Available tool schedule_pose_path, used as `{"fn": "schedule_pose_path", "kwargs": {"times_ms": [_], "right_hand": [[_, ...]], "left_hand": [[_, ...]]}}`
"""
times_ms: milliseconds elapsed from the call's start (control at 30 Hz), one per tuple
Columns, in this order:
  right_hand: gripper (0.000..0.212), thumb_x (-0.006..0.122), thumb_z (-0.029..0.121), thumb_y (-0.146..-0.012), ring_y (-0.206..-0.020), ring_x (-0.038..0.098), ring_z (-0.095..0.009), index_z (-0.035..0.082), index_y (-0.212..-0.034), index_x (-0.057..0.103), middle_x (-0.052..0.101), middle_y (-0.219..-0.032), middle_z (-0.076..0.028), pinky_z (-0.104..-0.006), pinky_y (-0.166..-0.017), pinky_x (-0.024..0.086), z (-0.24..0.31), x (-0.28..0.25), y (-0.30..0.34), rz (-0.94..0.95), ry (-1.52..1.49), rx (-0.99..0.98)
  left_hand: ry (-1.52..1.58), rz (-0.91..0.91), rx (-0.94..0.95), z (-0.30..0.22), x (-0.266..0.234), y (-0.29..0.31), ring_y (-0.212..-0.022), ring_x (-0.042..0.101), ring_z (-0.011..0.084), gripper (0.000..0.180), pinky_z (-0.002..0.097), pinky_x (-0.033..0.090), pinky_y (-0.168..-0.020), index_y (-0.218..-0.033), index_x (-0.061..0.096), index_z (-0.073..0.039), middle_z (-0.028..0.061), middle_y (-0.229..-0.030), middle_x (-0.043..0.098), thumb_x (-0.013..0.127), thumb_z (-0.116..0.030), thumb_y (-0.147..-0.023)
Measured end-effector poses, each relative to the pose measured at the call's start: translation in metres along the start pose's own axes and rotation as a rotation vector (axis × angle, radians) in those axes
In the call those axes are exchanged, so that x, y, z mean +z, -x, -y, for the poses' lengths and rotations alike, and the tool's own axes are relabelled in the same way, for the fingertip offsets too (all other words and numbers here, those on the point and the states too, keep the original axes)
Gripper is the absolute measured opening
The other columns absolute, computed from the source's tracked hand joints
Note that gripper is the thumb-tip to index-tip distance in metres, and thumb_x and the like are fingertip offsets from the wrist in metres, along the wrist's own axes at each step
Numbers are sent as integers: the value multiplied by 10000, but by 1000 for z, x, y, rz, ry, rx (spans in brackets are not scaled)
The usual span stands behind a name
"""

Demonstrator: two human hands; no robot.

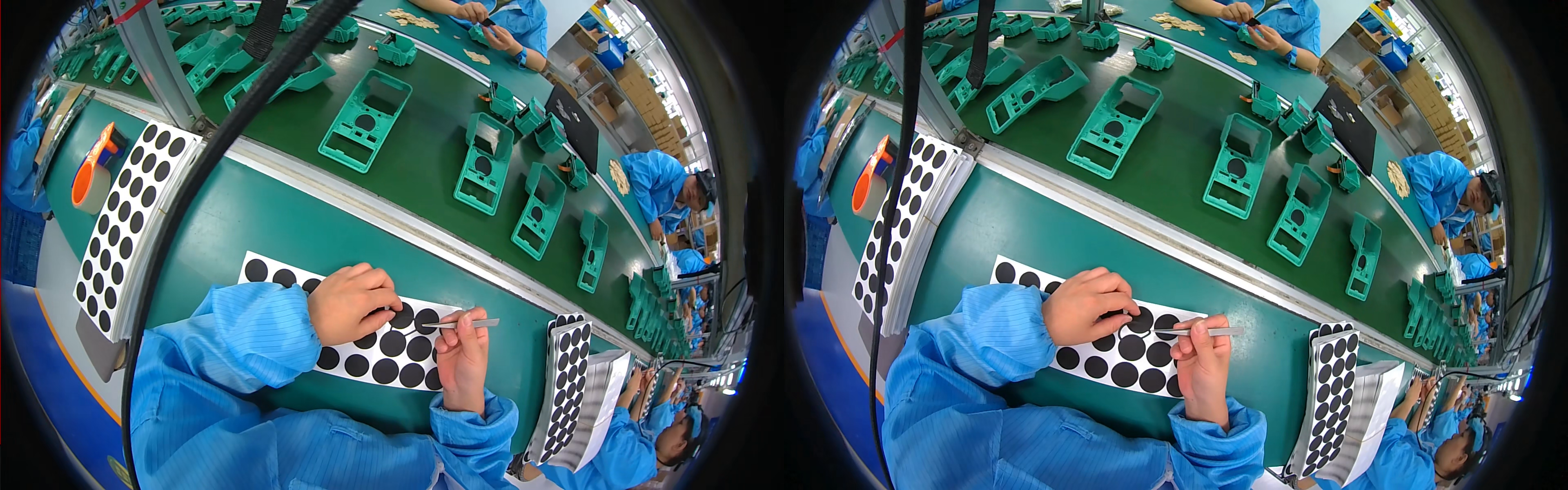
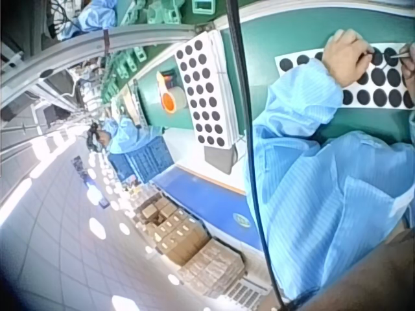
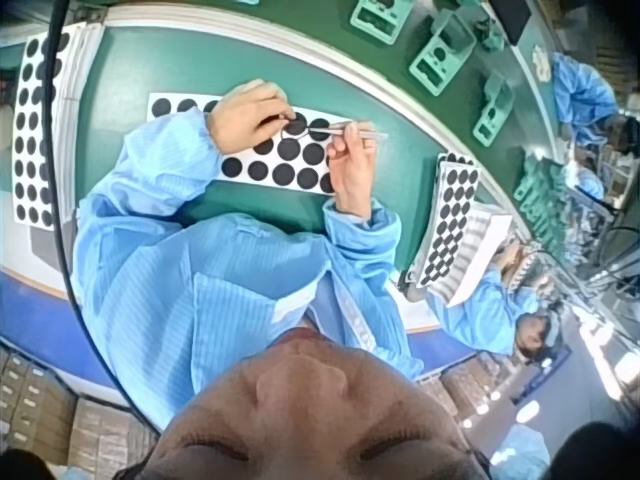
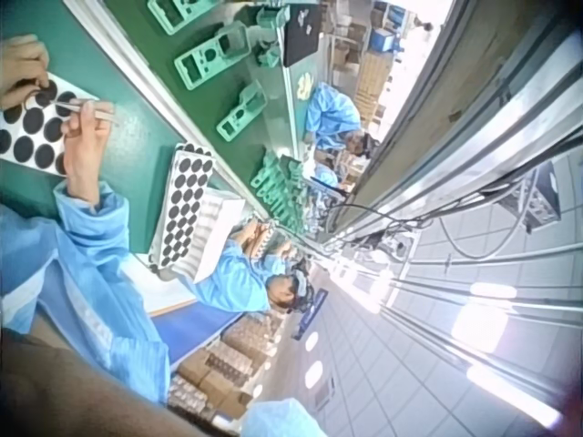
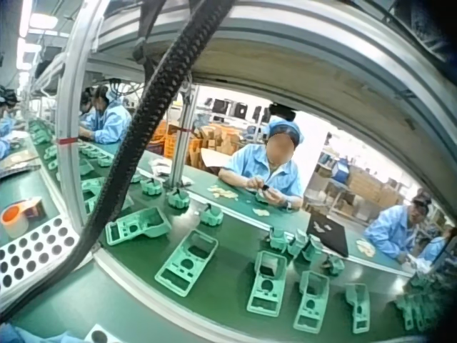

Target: The person applies small black adhesive seals to green plastic device housings using tweezers. The seals are peeled from a sticker sheet and pressed onto the housings.

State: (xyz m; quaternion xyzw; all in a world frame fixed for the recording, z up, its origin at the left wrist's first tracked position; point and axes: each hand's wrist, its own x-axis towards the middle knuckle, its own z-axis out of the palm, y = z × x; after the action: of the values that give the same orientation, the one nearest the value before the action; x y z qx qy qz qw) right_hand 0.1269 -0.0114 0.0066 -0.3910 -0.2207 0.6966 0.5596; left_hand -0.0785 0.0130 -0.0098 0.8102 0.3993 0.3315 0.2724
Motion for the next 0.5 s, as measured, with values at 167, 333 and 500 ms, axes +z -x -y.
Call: {"fn": "schedule_pose_path", "kwargs": {"times_ms": [167, 333, 500], "right_hand": [[127, 524, 143, -887, -597, 446, -70, 90, -827, 425, 569, -809, -87, -232, -535, 425, -1, 3, 0, 5, 6, 3], [130, 527, 145, -886, -595, 446, -70, 90, -826, 426, 569, -804, -85, -230, -534, 426, -2, 5, 0, 4, 7, -2], [132, 530, 146, -884, -594, 444, -69, 90, -827, 425, 568, -805, -85, -230, -534, 425, -4, 6, -1, 8, 1, 1]], "left_hand": [[0, -5, 1, 1, -2, 2, -805, 510, 211, 159, 316, 429, -712, -862, 621, -108, 27, -871, 526, 641, -84, -706], [5, -5, 0, 2, -4, 2, -808, 511, 213, 153, 317, 430, -712, -860, 621, -107, 28, -872, 525, 639, -88, -709], [3, -2, -2, 3, -6, 3, -810, 512, 214, 152, 319, 430, -712, -863, 622, -105, 28, -871, 526, 637, -92, -712]]}}
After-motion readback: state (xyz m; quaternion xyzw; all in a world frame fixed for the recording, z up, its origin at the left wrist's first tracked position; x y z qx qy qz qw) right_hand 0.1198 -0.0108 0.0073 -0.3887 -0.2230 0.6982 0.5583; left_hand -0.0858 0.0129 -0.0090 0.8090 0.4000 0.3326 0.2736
